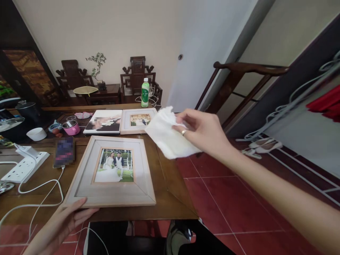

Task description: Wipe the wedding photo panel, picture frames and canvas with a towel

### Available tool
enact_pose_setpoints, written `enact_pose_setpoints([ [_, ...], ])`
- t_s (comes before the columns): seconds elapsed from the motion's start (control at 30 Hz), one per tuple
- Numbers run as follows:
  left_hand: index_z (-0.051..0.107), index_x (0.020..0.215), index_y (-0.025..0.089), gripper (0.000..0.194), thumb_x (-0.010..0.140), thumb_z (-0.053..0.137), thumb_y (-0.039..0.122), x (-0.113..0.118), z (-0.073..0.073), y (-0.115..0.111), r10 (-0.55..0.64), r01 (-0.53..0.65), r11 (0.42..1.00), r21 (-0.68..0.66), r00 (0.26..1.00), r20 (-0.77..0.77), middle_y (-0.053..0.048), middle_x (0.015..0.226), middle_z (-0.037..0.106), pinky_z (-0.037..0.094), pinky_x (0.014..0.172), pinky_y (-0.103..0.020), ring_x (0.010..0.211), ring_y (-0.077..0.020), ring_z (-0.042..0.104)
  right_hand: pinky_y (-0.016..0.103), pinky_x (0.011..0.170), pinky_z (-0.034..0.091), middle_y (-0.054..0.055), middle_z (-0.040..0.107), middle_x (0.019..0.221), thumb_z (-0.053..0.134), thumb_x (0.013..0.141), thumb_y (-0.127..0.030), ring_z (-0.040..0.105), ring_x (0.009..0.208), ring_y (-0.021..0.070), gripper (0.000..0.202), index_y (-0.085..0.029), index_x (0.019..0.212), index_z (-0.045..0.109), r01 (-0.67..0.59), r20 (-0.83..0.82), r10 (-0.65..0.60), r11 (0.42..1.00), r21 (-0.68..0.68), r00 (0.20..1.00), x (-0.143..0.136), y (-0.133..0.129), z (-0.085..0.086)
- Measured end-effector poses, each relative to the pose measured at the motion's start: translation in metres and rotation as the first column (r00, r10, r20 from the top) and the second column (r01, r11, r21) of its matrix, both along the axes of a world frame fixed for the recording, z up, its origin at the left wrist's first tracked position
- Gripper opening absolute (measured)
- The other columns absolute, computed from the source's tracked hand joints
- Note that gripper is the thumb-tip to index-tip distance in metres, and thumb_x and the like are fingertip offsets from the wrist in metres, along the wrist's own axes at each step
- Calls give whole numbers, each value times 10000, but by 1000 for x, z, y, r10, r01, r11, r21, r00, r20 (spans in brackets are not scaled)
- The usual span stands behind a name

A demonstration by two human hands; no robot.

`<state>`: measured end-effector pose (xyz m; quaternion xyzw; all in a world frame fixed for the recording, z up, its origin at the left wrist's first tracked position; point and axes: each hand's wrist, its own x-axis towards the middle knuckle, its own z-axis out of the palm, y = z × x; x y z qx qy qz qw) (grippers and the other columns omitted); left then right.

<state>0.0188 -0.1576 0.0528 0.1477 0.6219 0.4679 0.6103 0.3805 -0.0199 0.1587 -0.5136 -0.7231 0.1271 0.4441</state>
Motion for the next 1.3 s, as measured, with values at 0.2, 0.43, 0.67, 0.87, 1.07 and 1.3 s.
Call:
enact_pose_setpoints([
  [0.2,657,882,189,443,535,856,380,2,7,4,-114,208,976,61,732,-671,-53,724,712,560,621,-333,736,-326,714,369,812,528,23,700,986,444,850,-157,638,990,210,205,-263,847,620,-510,500,379,846,154,779,-46,-16,37],
  [0.43,703,971,258,245,735,727,315,22,49,22,189,549,717,430,440,-878,-64,1017,672,478,867,-335,955,-259,620,362,864,528,63,690,1028,403,910,-103,618,1025,204,281,-236,1016,626,-721,499,620,693,12,605,-76,-16,6],
  [0.67,624,1041,222,216,829,662,224,70,45,65,285,747,421,514,429,-857,-44,944,677,523,732,-283,765,-162,622,359,883,507,65,684,1026,413,916,-100,621,1005,193,274,-232,1075,594,-726,473,642,688,-7,604,-83,-11,-1],
  [0.87,608,1173,276,280,915,530,198,64,52,69,256,899,264,349,284,-924,-59,1064,663,505,821,-297,938,-189,646,356,857,503,63,689,964,460,946,-215,633,955,204,162,-229,1017,604,-680,484,606,732,-30,631,-82,-13,0],
  [1.07,651,845,219,165,879,602,372,55,52,72,280,849,390,357,260,-924,-10,720,646,500,667,-240,675,-146,621,331,790,508,61,686,926,427,956,-217,639,874,199,189,-224,1020,605,-623,466,568,781,-45,678,-78,-18,-2],
  [1.3,514,1250,198,541,791,687,427,58,58,83,128,825,381,417,399,-908,-127,1245,584,435,967,-395,1159,-265,542,319,744,503,69,673,929,370,872,-50,620,852,192,328,-206,1074,577,-659,540,587,748,-76,604,-84,-20,-3],
])
